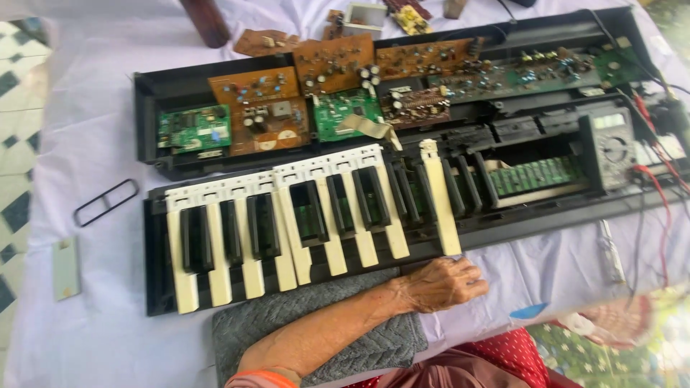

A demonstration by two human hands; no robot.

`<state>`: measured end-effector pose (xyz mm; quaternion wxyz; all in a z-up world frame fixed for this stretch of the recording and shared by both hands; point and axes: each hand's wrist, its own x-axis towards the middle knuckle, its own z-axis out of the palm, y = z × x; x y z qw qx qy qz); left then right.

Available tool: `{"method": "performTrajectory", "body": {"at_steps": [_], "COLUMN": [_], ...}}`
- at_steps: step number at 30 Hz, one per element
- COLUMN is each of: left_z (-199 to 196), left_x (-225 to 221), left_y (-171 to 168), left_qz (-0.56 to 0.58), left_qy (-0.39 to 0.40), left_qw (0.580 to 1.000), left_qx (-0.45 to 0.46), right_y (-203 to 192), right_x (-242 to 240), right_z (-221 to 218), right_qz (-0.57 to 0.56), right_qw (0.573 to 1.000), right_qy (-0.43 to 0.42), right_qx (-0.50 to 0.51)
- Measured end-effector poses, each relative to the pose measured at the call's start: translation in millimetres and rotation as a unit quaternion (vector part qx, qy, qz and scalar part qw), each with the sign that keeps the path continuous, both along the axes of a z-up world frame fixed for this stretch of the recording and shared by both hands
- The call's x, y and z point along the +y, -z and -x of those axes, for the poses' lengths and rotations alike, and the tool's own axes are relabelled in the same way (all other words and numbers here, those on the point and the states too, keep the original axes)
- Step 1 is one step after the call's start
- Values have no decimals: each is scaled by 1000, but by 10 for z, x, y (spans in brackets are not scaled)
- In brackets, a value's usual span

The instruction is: Repairing an electronic keyboard by soldering components on circuit boards and testing with a multimeter

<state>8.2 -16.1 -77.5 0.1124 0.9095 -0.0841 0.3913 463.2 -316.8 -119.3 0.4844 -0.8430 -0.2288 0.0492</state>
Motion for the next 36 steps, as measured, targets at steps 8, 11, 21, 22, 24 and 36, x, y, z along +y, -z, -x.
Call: {"method": "performTrajectory", "body": {"at_steps": [8, 11, 21, 22, 24, 36], "left_z": [180, 162, 88, 98, 113, -271], "left_x": [146, 138, 73, 80, 50, -209], "left_y": [-544, -589, -295, -216, -432, -778], "left_qz": [-17, -2, -14, -13, -35, -171], "left_qy": [100, 118, 97, 95, 83, 89], "left_qw": [987, 980, 976, 974, 978, 950], "left_qx": [125, 158, 193, 206, 189, 247], "right_y": [-1320, -1379, -1357, -1342, -1301, -1209], "right_x": [359, 307, -109, -96, -118, -457], "right_z": [1844, 1861, 1628, 1638, 1627, 970], "right_qz": [-69, -205, -357, -363, -371, -366], "right_qw": [993, 969, 910, 911, 909, 907], "right_qy": [75, 53, 158, 140, 135, 178], "right_qx": [67, 129, 141, 137, 134, 106]}}
